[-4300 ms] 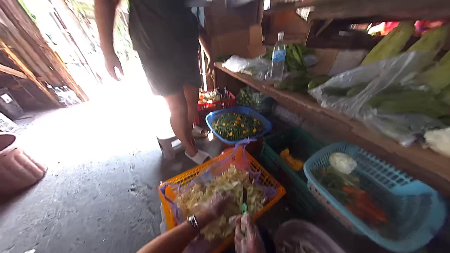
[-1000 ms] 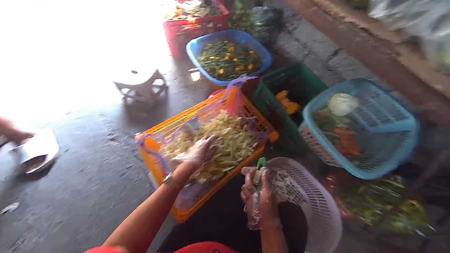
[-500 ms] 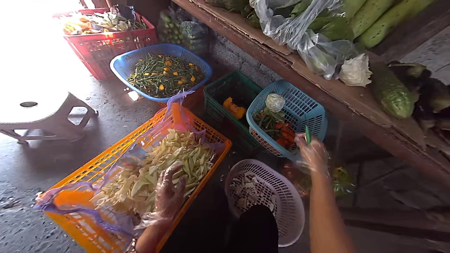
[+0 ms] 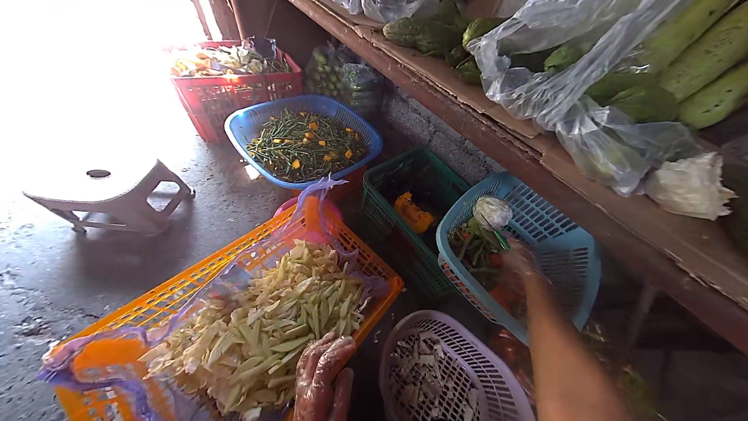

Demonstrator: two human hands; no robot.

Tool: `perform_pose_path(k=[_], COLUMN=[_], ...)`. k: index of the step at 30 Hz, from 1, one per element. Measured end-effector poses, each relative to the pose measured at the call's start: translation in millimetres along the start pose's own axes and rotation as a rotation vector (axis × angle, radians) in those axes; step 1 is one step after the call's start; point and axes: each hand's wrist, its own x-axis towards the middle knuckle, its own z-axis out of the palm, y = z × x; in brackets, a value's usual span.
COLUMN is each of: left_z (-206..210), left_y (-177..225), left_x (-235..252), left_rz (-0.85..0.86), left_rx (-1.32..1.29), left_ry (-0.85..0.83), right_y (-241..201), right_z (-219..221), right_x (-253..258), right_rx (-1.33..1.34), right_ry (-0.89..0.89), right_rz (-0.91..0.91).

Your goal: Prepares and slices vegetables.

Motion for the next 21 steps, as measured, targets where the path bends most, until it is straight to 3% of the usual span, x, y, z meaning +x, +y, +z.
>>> perform_pose_path(k=[10, 17, 21], left_z=[-2, -1, -2], left_y=[-2, -2, -1], left_x=[3, 5, 5], left_rz=[-0.012, 0.005, 0.006], left_rx=[-0.058, -0.075, -0.069], left_ry=[-0.063, -0.072, -0.103], right_y=[-10, 11, 19], right_z=[-7, -10, -3], right_x=[27, 28, 21], right_rx=[-0.091, 0.009, 0.111], right_ry=[-0.199, -0.217, -0.097], right_rz=[-0.028, -0.072, -0.057])
